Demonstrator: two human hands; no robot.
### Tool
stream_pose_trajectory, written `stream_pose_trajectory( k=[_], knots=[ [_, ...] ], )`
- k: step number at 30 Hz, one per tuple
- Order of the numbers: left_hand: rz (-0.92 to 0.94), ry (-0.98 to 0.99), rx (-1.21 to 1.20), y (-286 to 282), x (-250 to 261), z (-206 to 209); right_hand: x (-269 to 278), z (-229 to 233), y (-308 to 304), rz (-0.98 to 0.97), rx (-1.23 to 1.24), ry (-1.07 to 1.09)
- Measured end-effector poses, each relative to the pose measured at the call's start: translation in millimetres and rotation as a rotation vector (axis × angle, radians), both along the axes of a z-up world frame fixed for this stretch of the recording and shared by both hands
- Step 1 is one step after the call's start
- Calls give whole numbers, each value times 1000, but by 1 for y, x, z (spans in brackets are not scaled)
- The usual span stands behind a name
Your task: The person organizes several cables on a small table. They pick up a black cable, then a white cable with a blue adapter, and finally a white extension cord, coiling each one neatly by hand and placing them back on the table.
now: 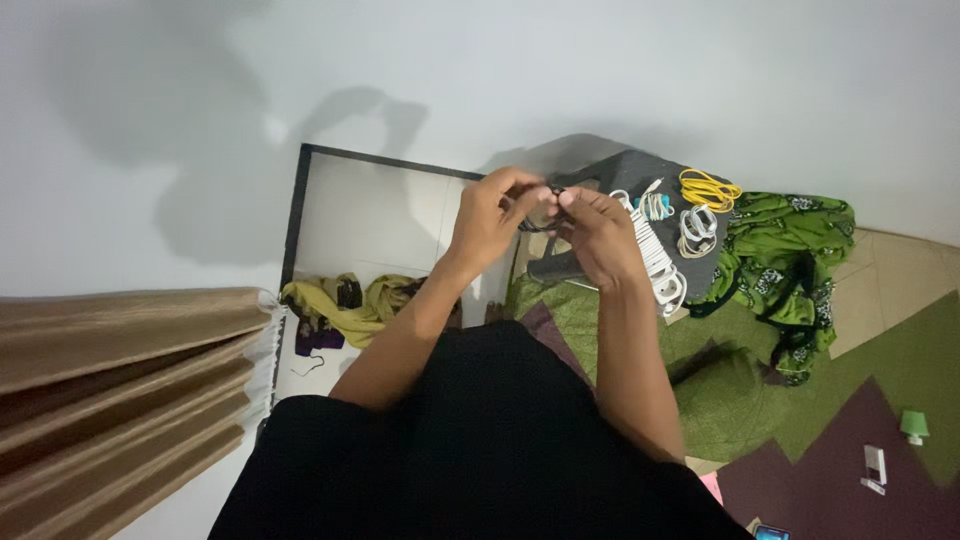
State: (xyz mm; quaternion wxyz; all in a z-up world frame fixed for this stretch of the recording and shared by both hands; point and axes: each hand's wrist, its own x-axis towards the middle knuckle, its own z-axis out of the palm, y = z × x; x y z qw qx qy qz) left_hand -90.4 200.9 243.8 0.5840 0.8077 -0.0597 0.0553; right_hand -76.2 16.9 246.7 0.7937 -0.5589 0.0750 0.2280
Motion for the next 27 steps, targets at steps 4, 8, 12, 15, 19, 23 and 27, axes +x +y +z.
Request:
stream_pose_trajectory(
  k=[4,8,12,15,19,23,27],
  knots=[
    [-71,23,-89,3,-2,3,-3,6,0,-16,113,73],
    [-84,-108,-34,7,-1,8,-1,-1,2,-3,191,154],
    [-173,-187,44,9,0,7,2,-13,5,-36,-4,59],
    [-161,-23,-10,9,0,-1,2,-17,5,-28,-22,18],
    [-9,44,-67,6,2,-13,-3,-10,10,-3,-97,-102],
    [80,-88,-259,2,3,-20,-9,1,19,40,-306,-251],
    [176,-6,-318,2,1,-18,-11,2,23,-54,-275,-292]
  ],
)
